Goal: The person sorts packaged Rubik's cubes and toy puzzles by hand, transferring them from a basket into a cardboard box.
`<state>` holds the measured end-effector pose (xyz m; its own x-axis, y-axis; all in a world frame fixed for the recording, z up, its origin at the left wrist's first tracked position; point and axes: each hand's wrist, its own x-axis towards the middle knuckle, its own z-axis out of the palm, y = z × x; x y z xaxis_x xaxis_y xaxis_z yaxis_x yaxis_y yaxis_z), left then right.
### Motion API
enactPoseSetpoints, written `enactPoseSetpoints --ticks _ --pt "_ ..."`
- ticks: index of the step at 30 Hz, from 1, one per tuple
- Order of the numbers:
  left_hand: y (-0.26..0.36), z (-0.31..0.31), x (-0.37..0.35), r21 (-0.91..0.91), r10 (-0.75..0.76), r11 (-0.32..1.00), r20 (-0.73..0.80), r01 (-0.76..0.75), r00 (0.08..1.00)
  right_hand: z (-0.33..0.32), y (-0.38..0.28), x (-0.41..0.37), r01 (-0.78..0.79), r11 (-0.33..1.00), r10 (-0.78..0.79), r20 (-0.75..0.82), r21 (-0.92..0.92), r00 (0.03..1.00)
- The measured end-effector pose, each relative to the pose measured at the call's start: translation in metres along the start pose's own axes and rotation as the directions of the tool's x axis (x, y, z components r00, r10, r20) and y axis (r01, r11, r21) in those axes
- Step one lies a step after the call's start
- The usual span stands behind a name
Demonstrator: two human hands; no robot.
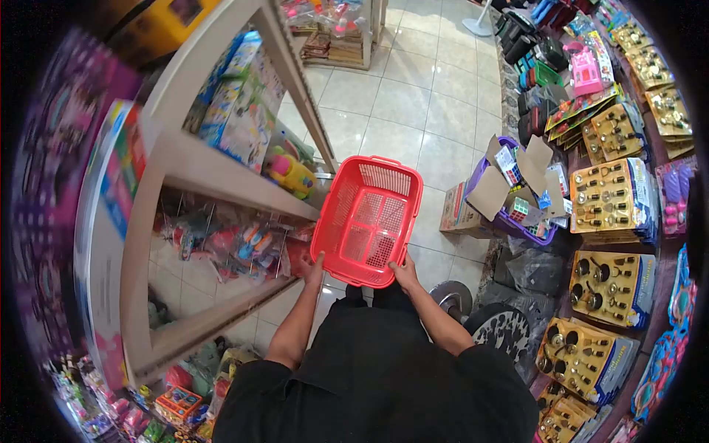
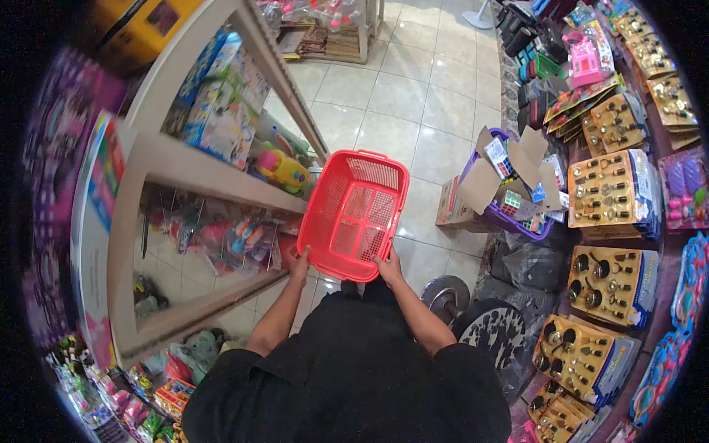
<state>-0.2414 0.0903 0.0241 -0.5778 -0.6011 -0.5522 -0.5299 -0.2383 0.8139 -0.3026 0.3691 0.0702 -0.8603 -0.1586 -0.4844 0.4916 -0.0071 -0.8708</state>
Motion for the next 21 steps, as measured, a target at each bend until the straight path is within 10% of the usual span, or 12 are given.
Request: enactPoseSetpoints --ticks 5,11,21 --pt "0.040 0.025 0.085 0.120 0.135 0.974 0.376 -0.193 0.917 -0.012 0.033 0.061 -0.004 0.999 0.004 -0.005 0.050 1.000" --pt "0.052 0.062 0.157 0.795 0.152 0.516 0.281 -0.318 0.948 -0.011 0.044 0.147 -0.100 0.994 0.100 0.020 0.047 0.995" --pt "0.010 0.101 0.257 0.674 0.038 0.721 0.192 -0.159 0.981 0.024 0.097 0.252 -0.146 0.989 0.145 -0.094 -0.008 0.985"
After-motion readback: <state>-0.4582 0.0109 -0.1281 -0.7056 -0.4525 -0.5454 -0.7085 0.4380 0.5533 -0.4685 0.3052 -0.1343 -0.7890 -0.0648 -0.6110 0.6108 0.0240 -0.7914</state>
